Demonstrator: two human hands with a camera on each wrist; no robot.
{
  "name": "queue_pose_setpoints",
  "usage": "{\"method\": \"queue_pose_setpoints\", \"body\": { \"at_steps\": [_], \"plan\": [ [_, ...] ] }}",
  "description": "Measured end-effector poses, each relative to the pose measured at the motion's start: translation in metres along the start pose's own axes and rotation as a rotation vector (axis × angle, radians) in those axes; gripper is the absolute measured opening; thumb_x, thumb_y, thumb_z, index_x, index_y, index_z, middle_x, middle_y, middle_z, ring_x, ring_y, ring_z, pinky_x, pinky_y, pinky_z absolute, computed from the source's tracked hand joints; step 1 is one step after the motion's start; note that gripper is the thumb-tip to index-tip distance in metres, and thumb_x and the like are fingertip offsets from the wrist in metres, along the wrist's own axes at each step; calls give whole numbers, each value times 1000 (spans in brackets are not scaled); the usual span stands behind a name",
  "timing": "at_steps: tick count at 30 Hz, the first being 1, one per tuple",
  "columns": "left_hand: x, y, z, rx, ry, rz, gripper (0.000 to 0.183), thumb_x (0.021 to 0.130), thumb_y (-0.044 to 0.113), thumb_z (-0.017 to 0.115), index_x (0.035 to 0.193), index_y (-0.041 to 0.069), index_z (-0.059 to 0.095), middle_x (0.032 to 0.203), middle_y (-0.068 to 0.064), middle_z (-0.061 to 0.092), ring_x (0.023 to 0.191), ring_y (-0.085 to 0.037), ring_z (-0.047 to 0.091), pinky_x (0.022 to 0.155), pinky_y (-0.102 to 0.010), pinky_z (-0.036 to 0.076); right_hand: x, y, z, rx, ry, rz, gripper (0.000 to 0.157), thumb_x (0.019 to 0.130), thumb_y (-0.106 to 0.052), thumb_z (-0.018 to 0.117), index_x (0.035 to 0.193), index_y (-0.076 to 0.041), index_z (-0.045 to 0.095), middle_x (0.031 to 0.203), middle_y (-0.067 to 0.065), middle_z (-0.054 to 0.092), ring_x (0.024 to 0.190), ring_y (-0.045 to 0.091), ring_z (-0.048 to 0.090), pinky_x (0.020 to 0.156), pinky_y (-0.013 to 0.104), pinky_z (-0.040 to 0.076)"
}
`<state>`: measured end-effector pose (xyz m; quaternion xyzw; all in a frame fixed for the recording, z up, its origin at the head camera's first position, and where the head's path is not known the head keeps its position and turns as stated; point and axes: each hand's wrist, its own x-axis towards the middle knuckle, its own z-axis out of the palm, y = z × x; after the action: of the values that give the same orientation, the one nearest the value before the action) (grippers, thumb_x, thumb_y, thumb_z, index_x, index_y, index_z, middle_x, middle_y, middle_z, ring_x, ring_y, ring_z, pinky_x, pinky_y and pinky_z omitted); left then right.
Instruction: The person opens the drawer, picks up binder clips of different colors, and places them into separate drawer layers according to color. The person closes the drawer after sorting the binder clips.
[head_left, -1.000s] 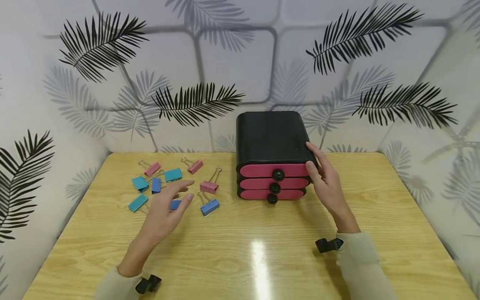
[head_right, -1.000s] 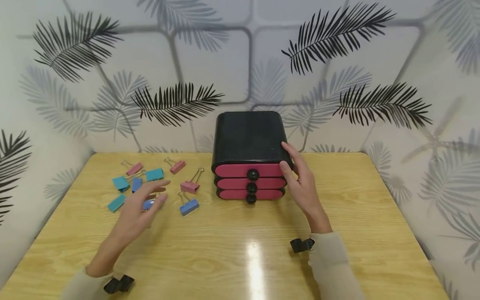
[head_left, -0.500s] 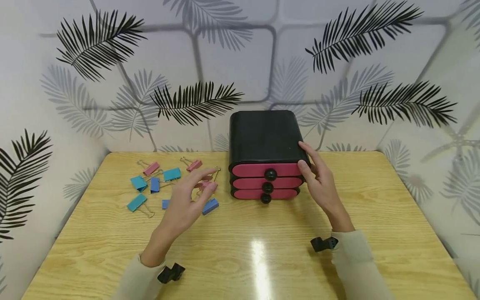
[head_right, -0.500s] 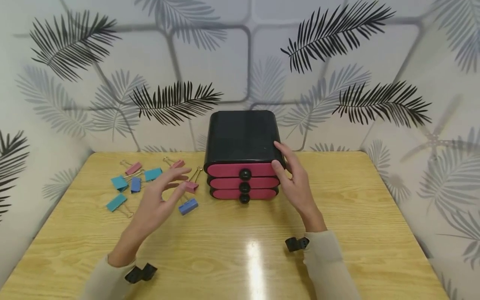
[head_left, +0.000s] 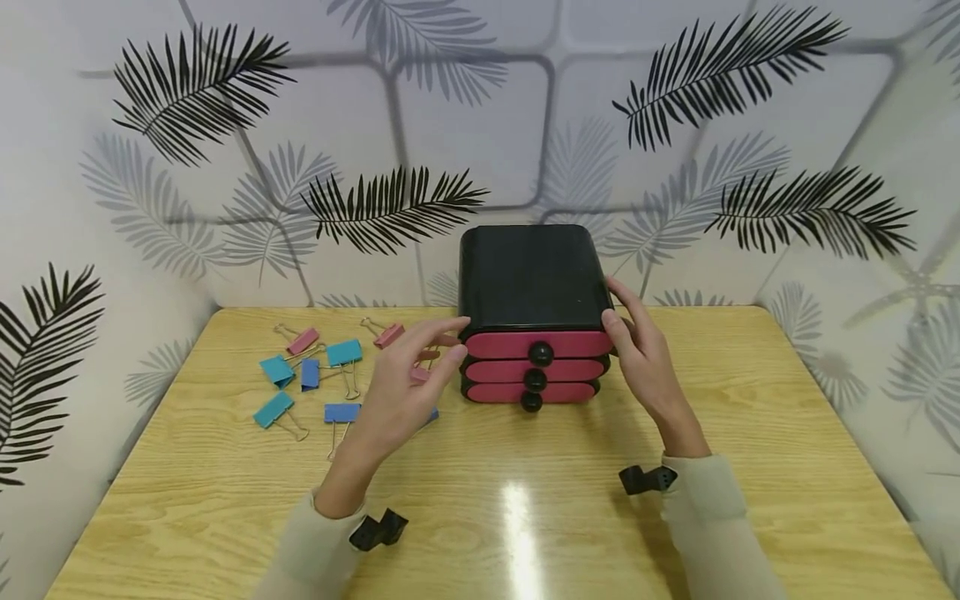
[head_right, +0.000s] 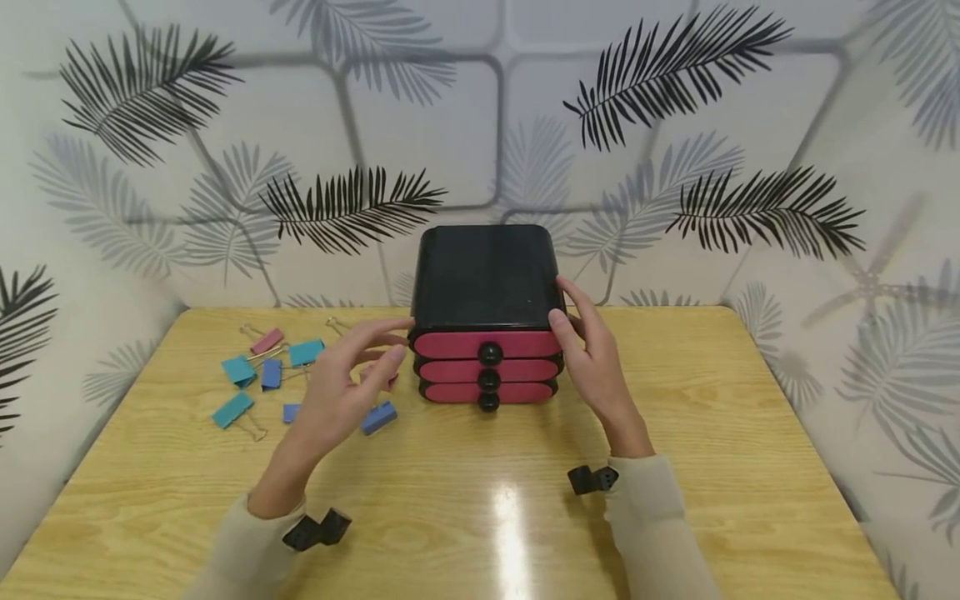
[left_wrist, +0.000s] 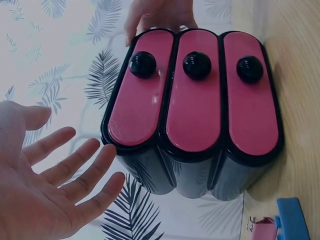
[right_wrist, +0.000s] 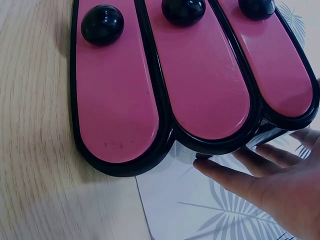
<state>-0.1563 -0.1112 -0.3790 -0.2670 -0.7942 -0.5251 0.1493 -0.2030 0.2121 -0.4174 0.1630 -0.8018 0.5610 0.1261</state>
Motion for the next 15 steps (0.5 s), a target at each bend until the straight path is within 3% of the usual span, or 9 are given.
{"method": "queue_pose_setpoints", "body": {
  "at_steps": [6, 12, 15],
  "plan": [
    [5, 6, 7, -14, -19, -3, 31, 104, 18, 63, 133, 10, 67, 123, -6, 68, 108, -13, 63, 90, -42, 58, 1, 2, 1, -12, 14, 11, 50, 111, -28, 45, 161, -24, 37, 162, 0, 37, 119, 14, 63, 81, 19, 51],
    [4, 8, 16, -36, -49, -15, 30, 103, 17, 64, 131, 8, 68, 122, -8, 69, 106, -14, 64, 91, -39, 58, 3, -1, 3, -96, 39, -82, 49, 110, -16, 50, 158, -16, 42, 165, 0, 33, 145, 24, 43, 106, 15, 40],
    [6, 9, 20, -45, -55, -10, 30, 103, 16, 65, 131, 7, 68, 121, -9, 69, 104, -14, 65, 90, -37, 58, 2, -12, 4, -118, 46, -118, 49, 108, -9, 50, 156, -7, 43, 164, 6, 35, 148, 27, 36, 110, 15, 36]
  ]
}}
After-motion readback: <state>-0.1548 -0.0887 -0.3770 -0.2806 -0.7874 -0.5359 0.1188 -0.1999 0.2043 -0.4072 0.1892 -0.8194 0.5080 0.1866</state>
